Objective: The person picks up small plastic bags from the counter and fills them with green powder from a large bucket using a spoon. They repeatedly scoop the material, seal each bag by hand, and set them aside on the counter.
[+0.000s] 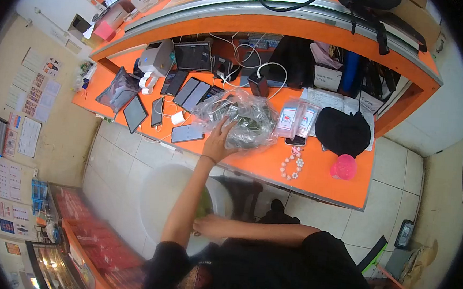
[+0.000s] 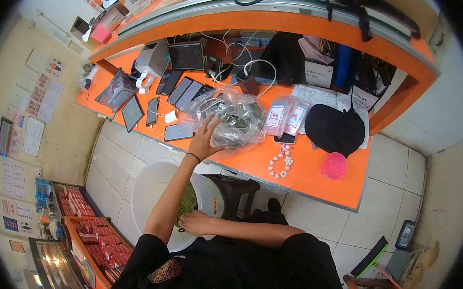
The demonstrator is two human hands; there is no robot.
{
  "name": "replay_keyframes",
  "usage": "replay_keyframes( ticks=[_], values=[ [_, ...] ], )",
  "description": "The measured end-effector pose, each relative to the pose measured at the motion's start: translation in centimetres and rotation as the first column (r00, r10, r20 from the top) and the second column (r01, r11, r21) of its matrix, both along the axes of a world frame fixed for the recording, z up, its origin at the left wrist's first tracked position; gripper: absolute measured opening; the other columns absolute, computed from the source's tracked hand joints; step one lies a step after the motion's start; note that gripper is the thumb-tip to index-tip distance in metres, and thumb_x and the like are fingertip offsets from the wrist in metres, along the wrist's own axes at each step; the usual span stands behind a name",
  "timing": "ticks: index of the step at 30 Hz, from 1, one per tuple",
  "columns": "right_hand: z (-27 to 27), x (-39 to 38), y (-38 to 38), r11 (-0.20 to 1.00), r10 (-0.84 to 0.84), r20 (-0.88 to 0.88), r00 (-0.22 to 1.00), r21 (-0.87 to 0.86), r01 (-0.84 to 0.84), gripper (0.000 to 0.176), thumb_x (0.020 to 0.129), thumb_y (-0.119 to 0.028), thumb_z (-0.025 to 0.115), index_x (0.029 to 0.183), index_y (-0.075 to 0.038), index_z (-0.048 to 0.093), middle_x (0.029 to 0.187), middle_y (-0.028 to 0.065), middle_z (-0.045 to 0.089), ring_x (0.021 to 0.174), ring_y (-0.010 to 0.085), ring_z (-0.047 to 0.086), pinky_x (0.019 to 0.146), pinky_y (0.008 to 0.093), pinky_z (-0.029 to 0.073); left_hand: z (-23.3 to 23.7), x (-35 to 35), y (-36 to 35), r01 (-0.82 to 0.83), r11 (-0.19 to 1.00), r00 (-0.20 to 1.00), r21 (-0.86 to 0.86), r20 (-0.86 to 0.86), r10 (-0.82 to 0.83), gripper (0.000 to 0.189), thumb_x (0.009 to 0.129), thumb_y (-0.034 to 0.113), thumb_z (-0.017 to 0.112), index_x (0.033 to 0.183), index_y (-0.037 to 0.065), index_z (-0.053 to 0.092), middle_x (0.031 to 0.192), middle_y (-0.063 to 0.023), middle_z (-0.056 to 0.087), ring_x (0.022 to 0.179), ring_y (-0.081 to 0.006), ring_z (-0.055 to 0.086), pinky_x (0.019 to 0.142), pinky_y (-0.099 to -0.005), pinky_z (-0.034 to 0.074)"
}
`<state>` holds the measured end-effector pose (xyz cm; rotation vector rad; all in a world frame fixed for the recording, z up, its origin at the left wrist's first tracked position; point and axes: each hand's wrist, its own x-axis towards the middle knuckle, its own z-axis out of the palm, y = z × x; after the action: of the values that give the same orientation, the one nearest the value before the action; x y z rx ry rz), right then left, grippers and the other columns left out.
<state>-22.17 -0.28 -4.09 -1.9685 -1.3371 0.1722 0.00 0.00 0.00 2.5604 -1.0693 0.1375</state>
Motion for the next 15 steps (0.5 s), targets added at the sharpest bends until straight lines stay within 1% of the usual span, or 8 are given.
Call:
replay_keyframes(
  ticks=[2, 4, 5, 8, 10, 11, 13, 15],
  values=[
    [-0.2, 0.1, 0.2, 0.999, -0.031, -0.025, 0.999, 0.019, 0.031, 0.019, 0.084, -0.014, 0.053, 0.094, 0.001, 0.057, 0.086, 0.0177, 0.062, 0.079, 0.0338, 0.066, 0.065, 0.0446, 0.054, -0.5, 0.1, -0.5, -0.099, 0.947, 0.994, 0.305, -0.020, 0.110, 0.072, 0.077, 0.044, 0.070, 0.140, 0.021, 0.045, 0.115, -0.0157, 0.066, 0.106, -0.0325, 0.064, 0.085, -0.0442, 0.053],
    [0.4, -0.4, -0.2, 1.000, -0.025, 0.004, 1.000, 0.017, 0.025, 0.018, 0.084, -0.014, 0.053, 0.092, 0.001, 0.057, 0.083, 0.0168, 0.062, 0.077, 0.0340, 0.066, 0.064, 0.0449, 0.054, -0.4, -0.5, -2.5, 0.027, 0.664, 0.965, 0.747, -0.192, 0.178, 0.041, 0.083, 0.040, 0.062, 0.115, 0.015, 0.066, 0.102, -0.0169, 0.069, 0.098, -0.0340, 0.067, 0.082, -0.0461, 0.053],
    [0.7, -0.2, -0.6, 1.000, -0.015, 0.043, 0.999, 0.010, 0.015, 0.017, 0.084, -0.014, 0.052, 0.090, 0.001, 0.057, 0.080, 0.0159, 0.062, 0.074, 0.0341, 0.066, 0.063, 0.0452, 0.053, -0.4, -2.2, -3.1, 0.059, 0.674, 0.972, 0.736, -0.196, 0.130, 0.033, 0.086, 0.041, 0.057, 0.099, 0.014, 0.071, 0.102, -0.0186, 0.069, 0.097, -0.0340, 0.067, 0.082, -0.0474, 0.053],
    [1.8, -0.2, -1.1, 0.998, -0.055, -0.043, 0.998, 0.026, 0.056, 0.018, 0.083, -0.015, 0.052, 0.085, 0.002, 0.058, 0.076, 0.0153, 0.063, 0.073, 0.0337, 0.067, 0.062, 0.0452, 0.053, -0.7, -3.7, -3.1, 0.171, 0.766, 0.946, 0.620, -0.319, 0.047, 0.050, 0.086, 0.051, 0.059, 0.108, 0.007, 0.069, 0.095, -0.0199, 0.070, 0.091, -0.0331, 0.069, 0.079, -0.0446, 0.055],
    [-3.3, -0.7, 2.4, 0.983, -0.120, -0.051, 0.992, 0.136, 0.126, 0.018, 0.084, -0.016, 0.053, 0.085, 0.001, 0.059, 0.078, 0.0158, 0.064, 0.073, 0.0334, 0.067, 0.062, 0.0451, 0.053, 0.7, -3.9, -4.3, -0.030, 0.700, 0.931, 0.713, -0.236, 0.280, 0.056, 0.085, 0.054, 0.059, 0.110, 0.005, 0.067, 0.100, -0.0214, 0.068, 0.094, -0.0348, 0.068, 0.081, -0.0456, 0.054],
    [-5.2, -0.9, 3.6, 0.955, -0.168, -0.062, 0.984, 0.237, 0.178, 0.019, 0.084, -0.017, 0.053, 0.085, 0.001, 0.059, 0.080, 0.0164, 0.065, 0.073, 0.0331, 0.067, 0.061, 0.0450, 0.053, 1.4, -4.0, -5.6, -0.015, 0.703, 0.935, 0.711, -0.239, 0.262, 0.056, 0.085, 0.054, 0.059, 0.110, 0.005, 0.067, 0.100, -0.0214, 0.068, 0.094, -0.0348, 0.068, 0.081, -0.0456, 0.054],
    [-5.1, -0.9, 3.7, 0.961, -0.179, -0.080, 0.981, 0.202, 0.191, 0.019, 0.084, -0.016, 0.052, 0.086, 0.001, 0.059, 0.085, 0.0178, 0.065, 0.076, 0.0329, 0.067, 0.064, 0.0446, 0.053, 2.4, -3.8, -8.8, -0.066, 0.784, 0.975, 0.617, -0.127, 0.182, 0.064, 0.082, 0.057, 0.062, 0.114, 0.001, 0.063, 0.102, -0.0223, 0.067, 0.094, -0.0377, 0.067, 0.083, -0.0477, 0.053],
    [-3.9, -0.9, 2.9, 0.966, -0.179, -0.097, 0.979, 0.173, 0.194, 0.018, 0.085, -0.016, 0.052, 0.086, 0.000, 0.060, 0.089, 0.0192, 0.066, 0.079, 0.0327, 0.067, 0.066, 0.0442, 0.053, 1.7, -3.7, -13.3, -0.123, 0.944, 0.975, 0.307, -0.141, 0.172, 0.066, 0.079, 0.055, 0.067, 0.115, 0.000, 0.060, 0.102, -0.0218, 0.067, 0.095, -0.0380, 0.066, 0.083, -0.0486, 0.053]
  ],
)
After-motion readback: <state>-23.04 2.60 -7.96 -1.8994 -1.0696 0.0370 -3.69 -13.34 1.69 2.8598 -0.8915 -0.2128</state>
